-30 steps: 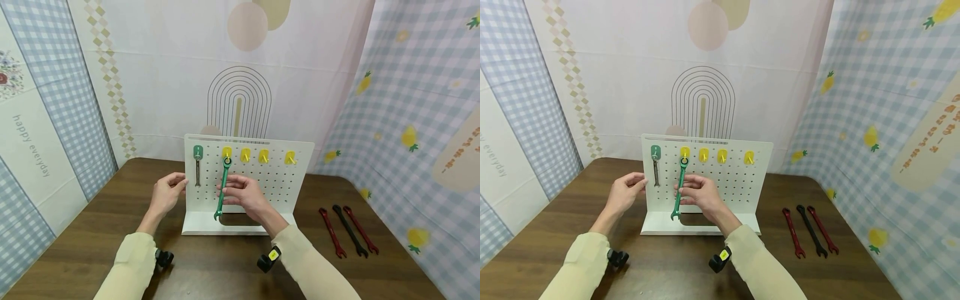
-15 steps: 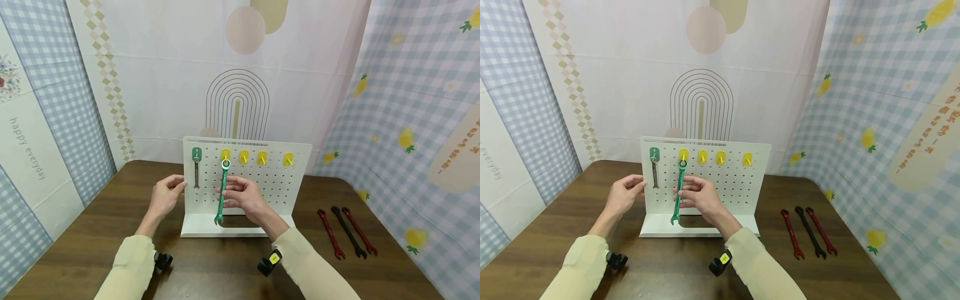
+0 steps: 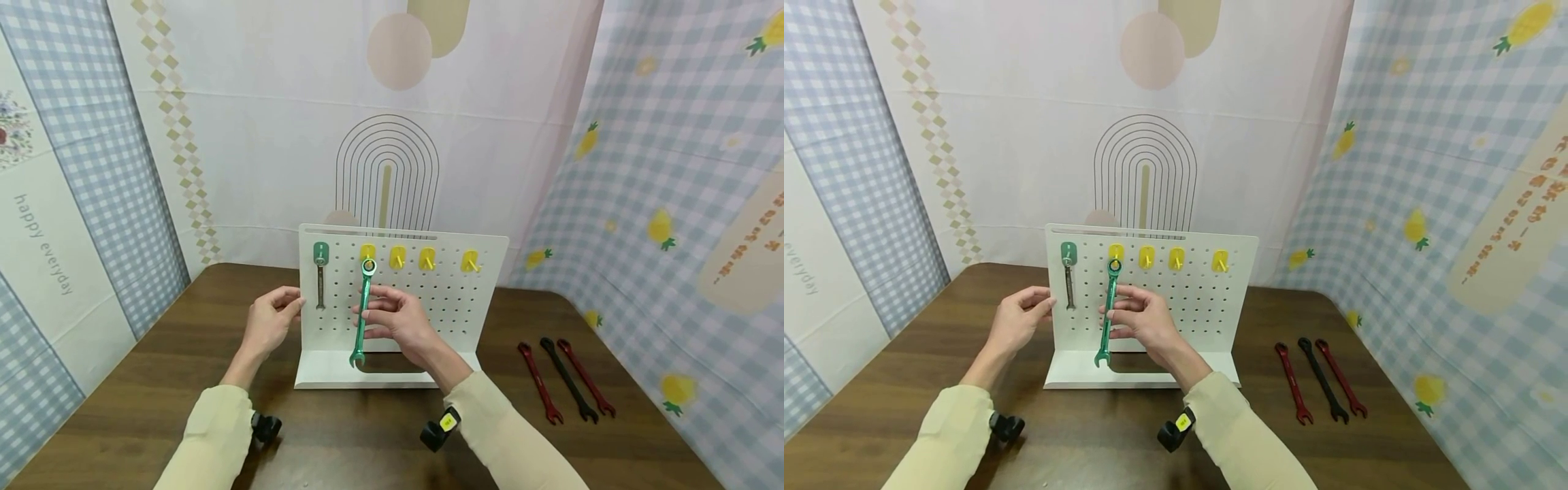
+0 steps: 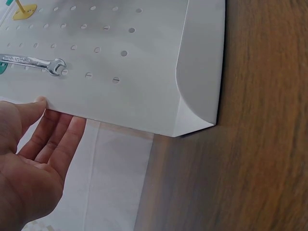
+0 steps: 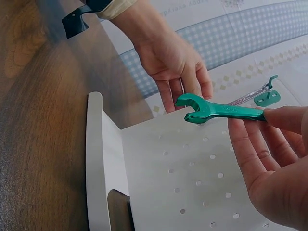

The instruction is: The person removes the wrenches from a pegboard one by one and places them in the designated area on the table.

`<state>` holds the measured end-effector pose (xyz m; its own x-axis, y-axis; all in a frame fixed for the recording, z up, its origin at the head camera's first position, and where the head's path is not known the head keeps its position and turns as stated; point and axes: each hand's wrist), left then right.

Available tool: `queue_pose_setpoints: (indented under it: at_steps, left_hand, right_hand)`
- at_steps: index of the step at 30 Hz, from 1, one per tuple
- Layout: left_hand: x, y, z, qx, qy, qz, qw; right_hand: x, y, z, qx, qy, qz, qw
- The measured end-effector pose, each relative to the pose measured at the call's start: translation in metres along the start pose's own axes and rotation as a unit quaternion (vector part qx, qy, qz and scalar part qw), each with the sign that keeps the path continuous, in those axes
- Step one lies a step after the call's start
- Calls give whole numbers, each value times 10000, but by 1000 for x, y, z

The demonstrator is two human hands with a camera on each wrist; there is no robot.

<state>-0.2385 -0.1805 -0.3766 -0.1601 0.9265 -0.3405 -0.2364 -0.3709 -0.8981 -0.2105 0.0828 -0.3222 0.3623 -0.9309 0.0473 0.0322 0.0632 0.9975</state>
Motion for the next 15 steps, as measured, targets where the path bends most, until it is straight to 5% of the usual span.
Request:
queue_pose_setpoints:
  at_steps: [15]
  left_hand:
    - [0,-1,-1,38,20,-69,10000]
  right_hand:
    - [-5,3,-5,-212,153,-5,9997]
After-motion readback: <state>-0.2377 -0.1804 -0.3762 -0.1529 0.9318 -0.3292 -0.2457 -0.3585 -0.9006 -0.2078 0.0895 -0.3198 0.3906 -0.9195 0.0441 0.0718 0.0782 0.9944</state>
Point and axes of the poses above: each hand's wrist, its own z-axis towards the middle knuckle, its own x-axis out of the palm, y = z × x, and after that the axes turned 1 degree about y, right-handed
